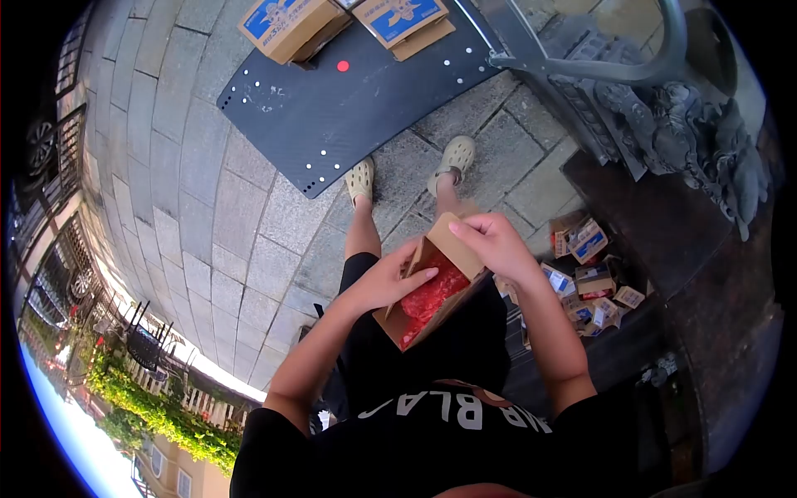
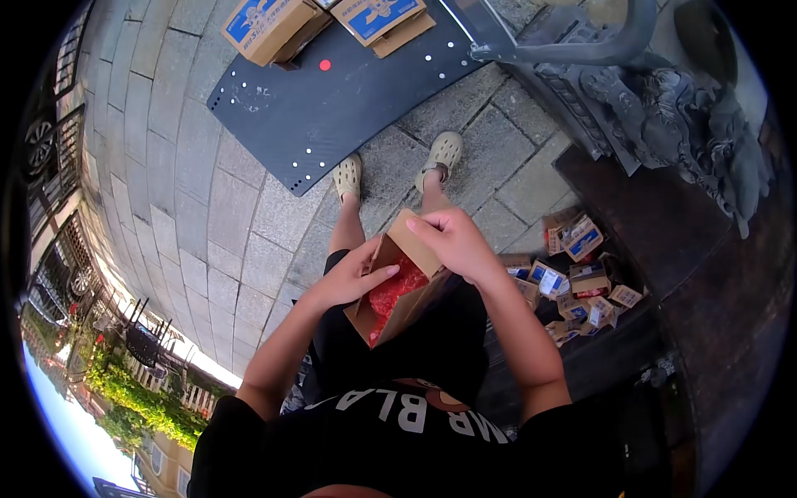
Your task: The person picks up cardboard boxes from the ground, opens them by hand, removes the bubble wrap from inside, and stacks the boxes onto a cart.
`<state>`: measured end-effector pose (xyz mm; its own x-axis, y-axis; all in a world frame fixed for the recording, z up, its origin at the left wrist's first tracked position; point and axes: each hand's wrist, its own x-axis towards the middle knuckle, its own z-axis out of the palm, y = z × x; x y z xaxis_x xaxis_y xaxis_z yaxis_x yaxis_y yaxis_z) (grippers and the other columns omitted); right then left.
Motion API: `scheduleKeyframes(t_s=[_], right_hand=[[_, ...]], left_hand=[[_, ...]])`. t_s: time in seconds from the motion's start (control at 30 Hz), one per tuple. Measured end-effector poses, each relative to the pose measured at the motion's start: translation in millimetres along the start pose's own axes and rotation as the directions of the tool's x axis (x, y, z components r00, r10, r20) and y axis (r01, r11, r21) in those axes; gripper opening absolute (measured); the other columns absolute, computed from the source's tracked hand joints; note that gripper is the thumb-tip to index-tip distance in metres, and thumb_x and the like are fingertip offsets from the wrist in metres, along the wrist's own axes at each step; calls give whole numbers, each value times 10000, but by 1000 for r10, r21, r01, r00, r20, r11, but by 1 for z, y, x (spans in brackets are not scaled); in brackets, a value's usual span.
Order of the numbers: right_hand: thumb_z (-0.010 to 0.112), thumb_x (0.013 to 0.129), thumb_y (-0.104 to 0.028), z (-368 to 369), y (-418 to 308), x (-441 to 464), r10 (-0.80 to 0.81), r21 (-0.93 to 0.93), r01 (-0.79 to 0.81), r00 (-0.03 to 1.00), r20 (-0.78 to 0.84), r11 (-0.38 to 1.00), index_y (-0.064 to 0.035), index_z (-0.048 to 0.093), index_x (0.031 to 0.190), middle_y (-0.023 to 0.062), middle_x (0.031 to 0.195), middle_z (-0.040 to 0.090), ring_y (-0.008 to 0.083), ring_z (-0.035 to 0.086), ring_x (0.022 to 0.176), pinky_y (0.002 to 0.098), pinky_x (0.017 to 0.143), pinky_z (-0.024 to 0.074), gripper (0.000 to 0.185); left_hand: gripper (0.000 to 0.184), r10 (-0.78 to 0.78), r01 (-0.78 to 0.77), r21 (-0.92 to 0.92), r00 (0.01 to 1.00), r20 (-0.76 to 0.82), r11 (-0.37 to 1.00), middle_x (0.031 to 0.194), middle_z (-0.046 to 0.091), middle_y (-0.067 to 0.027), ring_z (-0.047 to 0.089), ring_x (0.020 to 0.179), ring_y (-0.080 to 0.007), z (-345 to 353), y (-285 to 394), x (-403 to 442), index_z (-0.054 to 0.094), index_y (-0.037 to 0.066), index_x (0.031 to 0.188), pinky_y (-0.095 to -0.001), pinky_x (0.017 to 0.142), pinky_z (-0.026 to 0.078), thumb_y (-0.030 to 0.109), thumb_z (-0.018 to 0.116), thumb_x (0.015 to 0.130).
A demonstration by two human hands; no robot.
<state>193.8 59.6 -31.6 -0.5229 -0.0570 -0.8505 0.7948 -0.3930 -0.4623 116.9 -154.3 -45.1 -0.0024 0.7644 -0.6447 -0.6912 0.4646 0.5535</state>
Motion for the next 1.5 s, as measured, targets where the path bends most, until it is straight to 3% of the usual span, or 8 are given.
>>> scheduleKeyframes(t_s=[0.23,0.33,0.47,0.57,0.7,0.87,1.3,1.5], right_hand=[[527,1000,-224,-103,-2,-46,35,136,-22,995,-96,991,38,632,1126,37,958,656,66,569,865,253,772,476,309],[528,982,-191,-131,5,-64,-34,334,51,998,-56,941,3,458,1403,137,1343,524,170,481,1240,314,1044,384,469],[673,856,-145,-128,33,-80,-197,115,216,967,-160,970,-18,410,1442,143,1436,465,231,445,1322,347,1090,354,655],[717,810,-113,-126,29,-80,-334,-356,266,931,-146,896,-42,420,1441,144,1453,456,239,430,1340,354,1101,341,701],[740,792,-109,-113,47,-72,-298,-221,246,923,-244,944,-38,507,1381,144,1414,505,238,454,1325,348,1097,342,638],[727,813,-115,-80,23,-59,-323,-244,269,920,-220,932,-24,549,1342,149,1385,532,232,487,1290,339,1086,353,565],[376,1049,-223,-44,-8,-44,-63,-55,48,950,-306,997,59,517,1336,160,1291,597,183,548,1184,290,1024,394,426],[392,1046,-231,-33,-10,-41,-221,-422,20,875,-432,906,59,580,1244,135,1145,670,180,614,1045,296,932,451,399]], left_hand=[[470,9,120,660,982,-189,742,882,641,-300,629,818,-458,78,44,85,379,123,1460,-477,771,508,182,450,998],[521,-82,143,694,989,-121,706,1006,631,-314,618,949,-466,93,44,109,311,133,1489,-507,839,492,282,436,1006],[686,153,-19,771,983,-102,636,1549,212,-250,265,1405,-430,125,15,130,129,33,1536,-461,1130,278,406,381,1018],[706,80,-48,699,997,-14,714,1574,145,-251,204,1434,-427,113,3,126,121,47,1543,-475,1150,226,476,322,1020],[775,7,-101,454,979,203,885,1601,19,-243,116,1466,-418,82,9,112,102,65,1553,-464,1169,166,570,297,998],[800,-55,-60,831,993,108,552,1587,-2,-275,172,1440,-452,84,38,65,101,114,1559,-482,1149,231,508,461,963],[701,114,-162,783,987,117,601,1596,162,-181,259,1420,-399,41,27,34,217,43,1526,-442,1140,276,455,421,998],[638,192,-286,647,958,214,707,1561,286,-153,289,1416,-388,16,10,52,314,25,1486,-417,1152,282,429,432,1005]])
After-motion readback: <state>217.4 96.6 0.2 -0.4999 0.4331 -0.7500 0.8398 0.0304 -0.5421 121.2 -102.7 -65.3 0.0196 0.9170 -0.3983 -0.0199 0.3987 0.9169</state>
